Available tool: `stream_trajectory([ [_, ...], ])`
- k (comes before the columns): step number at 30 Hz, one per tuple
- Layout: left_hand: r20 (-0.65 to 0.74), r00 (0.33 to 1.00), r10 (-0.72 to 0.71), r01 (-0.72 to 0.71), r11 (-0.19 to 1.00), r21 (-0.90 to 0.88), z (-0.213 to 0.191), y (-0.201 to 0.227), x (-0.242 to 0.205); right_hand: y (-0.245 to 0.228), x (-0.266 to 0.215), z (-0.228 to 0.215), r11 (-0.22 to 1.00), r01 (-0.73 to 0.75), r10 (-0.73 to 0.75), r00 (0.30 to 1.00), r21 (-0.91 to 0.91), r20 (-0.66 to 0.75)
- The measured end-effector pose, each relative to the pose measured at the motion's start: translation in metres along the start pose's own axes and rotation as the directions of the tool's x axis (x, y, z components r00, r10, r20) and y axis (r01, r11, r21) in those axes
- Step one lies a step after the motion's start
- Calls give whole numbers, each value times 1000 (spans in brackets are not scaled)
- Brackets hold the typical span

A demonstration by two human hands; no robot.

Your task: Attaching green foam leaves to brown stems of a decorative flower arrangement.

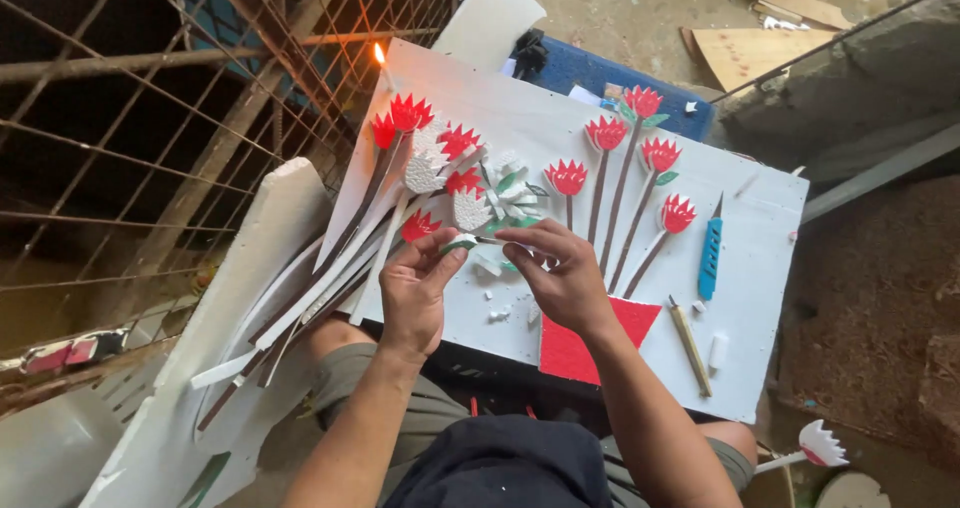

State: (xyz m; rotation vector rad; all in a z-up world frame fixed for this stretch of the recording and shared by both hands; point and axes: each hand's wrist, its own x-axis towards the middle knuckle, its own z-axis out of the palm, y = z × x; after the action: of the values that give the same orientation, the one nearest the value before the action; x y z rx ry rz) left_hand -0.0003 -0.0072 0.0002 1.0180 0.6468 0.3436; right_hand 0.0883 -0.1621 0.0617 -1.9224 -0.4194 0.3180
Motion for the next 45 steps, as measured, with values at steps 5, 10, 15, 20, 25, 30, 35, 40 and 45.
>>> stream_trajectory([
  [5,62,998,-14,12,999,32,7,8,-8,-7,-6,-8,997,29,-28,999,-68,19],
  [10,103,995,-21,13,997,81,9,12,-12,-14,-12,-13,982,102,-107,994,-157,-27],
  [15,142,989,-40,24,994,110,11,11,-12,-9,-17,-19,882,271,-309,950,-385,-40],
  [20,173,979,-109,88,988,126,18,13,-13,-2,-23,-26,582,420,-549,834,-696,45],
  [25,207,965,-160,146,986,78,24,6,-11,5,-25,-34,487,407,-600,799,-773,43],
  [30,212,940,-267,269,963,19,37,-10,-8,55,-33,-66,575,305,-567,817,-759,-102],
  [35,210,933,-292,277,956,99,66,-42,7,113,-69,-121,970,-205,97,820,-132,-565],
  [40,359,918,-168,51,948,314,117,-102,50,161,-82,-150,915,-348,394,665,203,-634],
  [45,657,739,148,-595,602,533,169,-167,112,210,-58,-153,791,-346,601,590,504,-539],
])
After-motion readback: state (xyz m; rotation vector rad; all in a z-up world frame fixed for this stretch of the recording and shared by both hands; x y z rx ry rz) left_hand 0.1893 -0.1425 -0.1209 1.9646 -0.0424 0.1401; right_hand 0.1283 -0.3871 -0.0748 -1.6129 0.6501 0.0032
